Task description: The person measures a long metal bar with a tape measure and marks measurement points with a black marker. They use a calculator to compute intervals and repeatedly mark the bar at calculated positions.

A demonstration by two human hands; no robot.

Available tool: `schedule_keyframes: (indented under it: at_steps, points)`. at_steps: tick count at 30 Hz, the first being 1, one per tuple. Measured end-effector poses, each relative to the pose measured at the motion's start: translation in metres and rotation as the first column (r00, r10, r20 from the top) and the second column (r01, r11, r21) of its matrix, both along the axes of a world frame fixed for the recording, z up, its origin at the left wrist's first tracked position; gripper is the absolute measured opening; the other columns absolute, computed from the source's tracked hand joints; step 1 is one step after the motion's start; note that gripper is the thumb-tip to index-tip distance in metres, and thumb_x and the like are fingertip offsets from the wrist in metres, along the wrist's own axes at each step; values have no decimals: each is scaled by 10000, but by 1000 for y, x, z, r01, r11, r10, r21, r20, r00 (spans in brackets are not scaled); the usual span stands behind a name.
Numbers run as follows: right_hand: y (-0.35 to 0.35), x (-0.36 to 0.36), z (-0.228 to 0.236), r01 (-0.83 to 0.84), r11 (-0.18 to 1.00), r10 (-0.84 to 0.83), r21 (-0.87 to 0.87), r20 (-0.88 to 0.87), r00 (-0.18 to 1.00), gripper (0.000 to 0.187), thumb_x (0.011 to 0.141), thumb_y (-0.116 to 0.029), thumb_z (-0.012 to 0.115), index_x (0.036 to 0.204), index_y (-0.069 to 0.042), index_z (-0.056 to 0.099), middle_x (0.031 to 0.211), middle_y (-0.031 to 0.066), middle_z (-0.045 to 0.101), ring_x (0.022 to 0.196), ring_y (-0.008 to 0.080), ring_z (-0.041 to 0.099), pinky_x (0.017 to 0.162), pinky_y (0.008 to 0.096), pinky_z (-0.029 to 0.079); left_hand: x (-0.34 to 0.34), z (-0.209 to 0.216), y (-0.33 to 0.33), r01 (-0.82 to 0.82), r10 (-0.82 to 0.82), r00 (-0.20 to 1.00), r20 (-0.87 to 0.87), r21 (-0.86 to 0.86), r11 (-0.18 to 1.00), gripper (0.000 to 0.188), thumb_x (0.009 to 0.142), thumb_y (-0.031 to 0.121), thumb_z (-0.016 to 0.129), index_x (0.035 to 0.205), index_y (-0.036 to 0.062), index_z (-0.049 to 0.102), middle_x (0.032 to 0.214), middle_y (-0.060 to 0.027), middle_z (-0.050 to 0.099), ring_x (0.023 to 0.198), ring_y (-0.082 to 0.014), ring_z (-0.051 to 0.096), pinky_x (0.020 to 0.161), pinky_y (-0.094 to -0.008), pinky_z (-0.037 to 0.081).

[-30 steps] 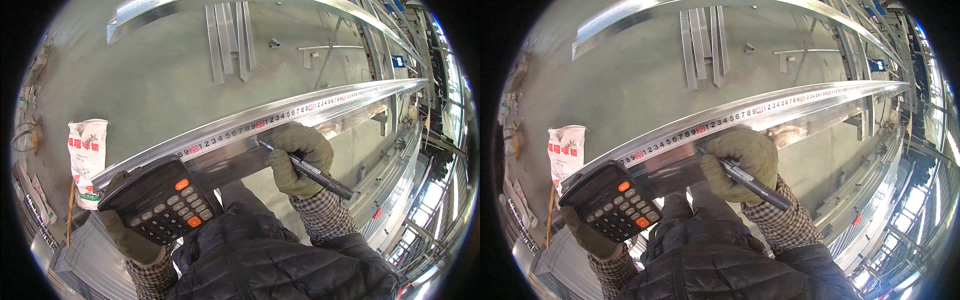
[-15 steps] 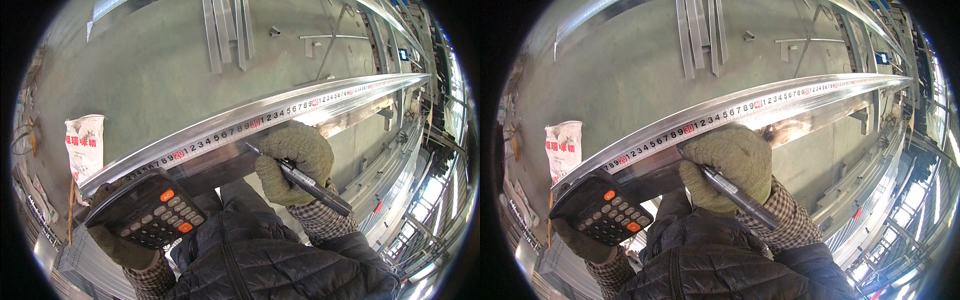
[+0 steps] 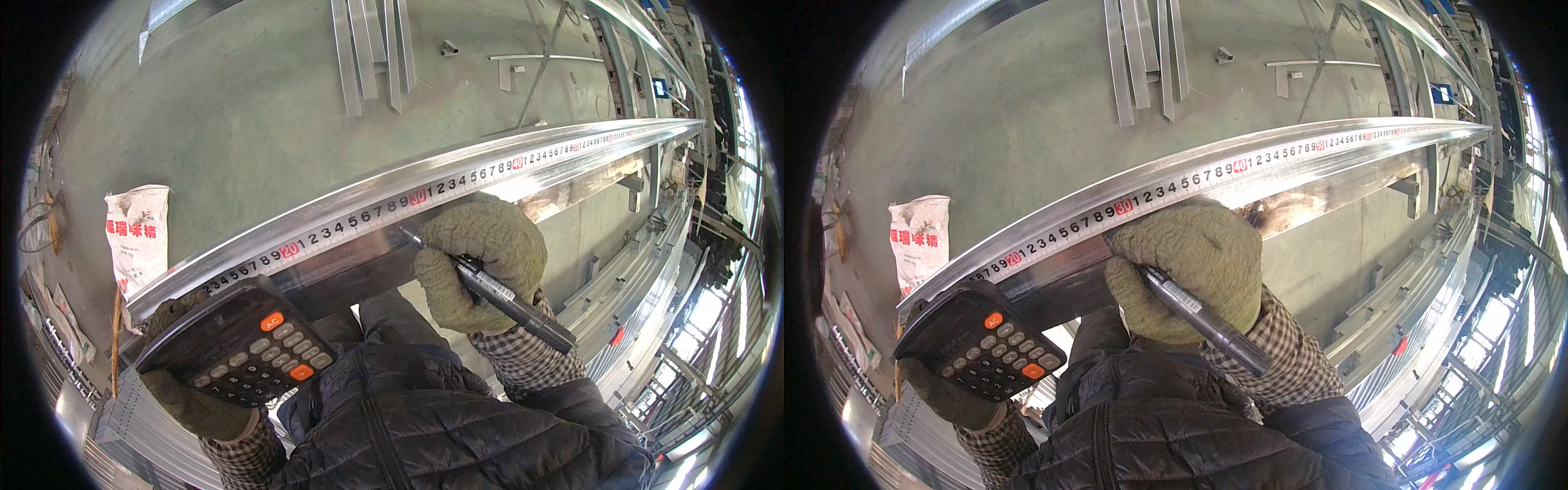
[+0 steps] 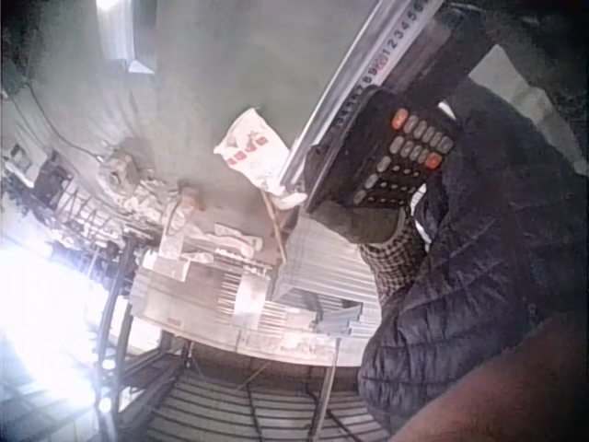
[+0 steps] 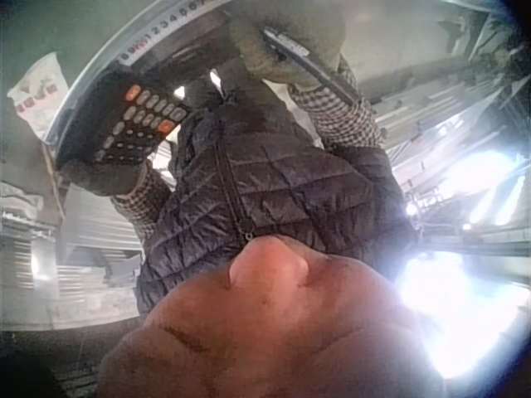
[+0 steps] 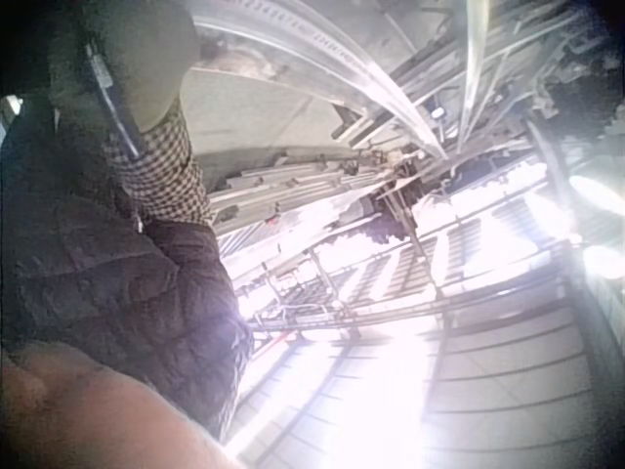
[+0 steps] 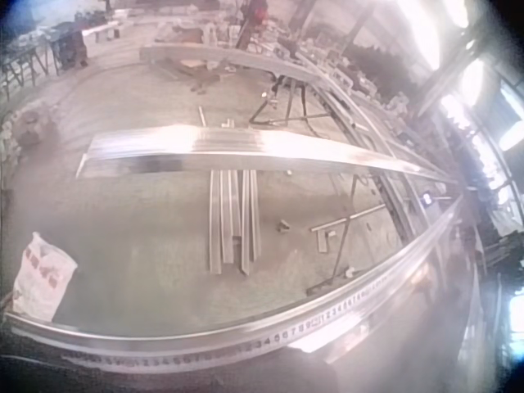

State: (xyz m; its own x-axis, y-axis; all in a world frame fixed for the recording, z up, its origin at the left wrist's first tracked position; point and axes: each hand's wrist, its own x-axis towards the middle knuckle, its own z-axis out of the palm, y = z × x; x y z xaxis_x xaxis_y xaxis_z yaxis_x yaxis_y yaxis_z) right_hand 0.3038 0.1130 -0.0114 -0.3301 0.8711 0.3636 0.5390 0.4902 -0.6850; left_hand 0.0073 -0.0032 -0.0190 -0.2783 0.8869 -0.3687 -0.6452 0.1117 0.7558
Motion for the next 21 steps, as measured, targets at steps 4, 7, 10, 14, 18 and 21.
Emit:
schedule_keyframes:
  at_steps: [4, 7, 10, 14, 18, 21]
  points:
    - [0, -2, 1, 5, 1000, -5, -17, -23, 1000, 109, 846, -65, 785, 938, -41, 732, 776, 99, 717, 646, 189, 698, 609, 318, 566, 2, 1, -2, -37, 36, 994, -104, -7, 999, 654, 1110, 565, 510, 1462, 29, 640, 1355, -221, 733, 1127, -369, 780, 953, -514, 686]
    - [1, -4, 2, 17, 1000, -17, -21, -9, 1000, 108, 841, -52, 782, 935, -40, 730, 777, 97, 716, 652, 183, 697, 607, 317, 564, 4, 0, -2, -73, 71, 988, -135, -9, 997, 660, 1108, 570, 512, 1461, 28, 643, 1350, -221, 735, 1127, -369, 780, 955, -516, 683]
    - [1, -4, 3, 14, 1000, -14, -10, 33, 999, 106, 848, -44, 776, 938, -38, 721, 777, 92, 709, 645, 173, 681, 598, 315, 551, 4, -1, -2, -81, 79, 987, -141, -7, 997, 665, 1105, 578, 512, 1456, 30, 648, 1341, -222, 740, 1122, -369, 781, 959, -518, 679]
    - [0, 3, 3, -42, 998, 40, -49, -44, 998, 113, 886, -52, 771, 967, -30, 694, 785, 87, 690, 640, 159, 640, 588, 307, 516, 3, -1, -2, -108, 99, 981, -167, -49, 993, 682, 1096, 602, 520, 1435, 26, 659, 1313, -225, 750, 1110, -365, 783, 970, -514, 674]
    - [-5, 12, -1, -64, 992, 48, -111, -142, 989, 145, 946, -82, 776, 1003, -14, 662, 818, 90, 681, 668, 150, 619, 590, 294, 486, 3, 2, -3, -130, 108, 971, -212, -92, 987, 711, 1087, 621, 529, 1430, 11, 650, 1310, -230, 746, 1107, -362, 782, 964, -506, 677]
    - [-8, 15, -4, -66, 991, 36, -115, -249, 968, 162, 994, -83, 755, 1063, 5, 638, 858, 104, 699, 705, 149, 638, 626, 297, 527, 4, 3, -2, -141, 128, 979, -161, -74, 987, 716, 1093, 615, 521, 1453, 6, 629, 1332, -229, 736, 1121, -367, 777, 952, -503, 683]
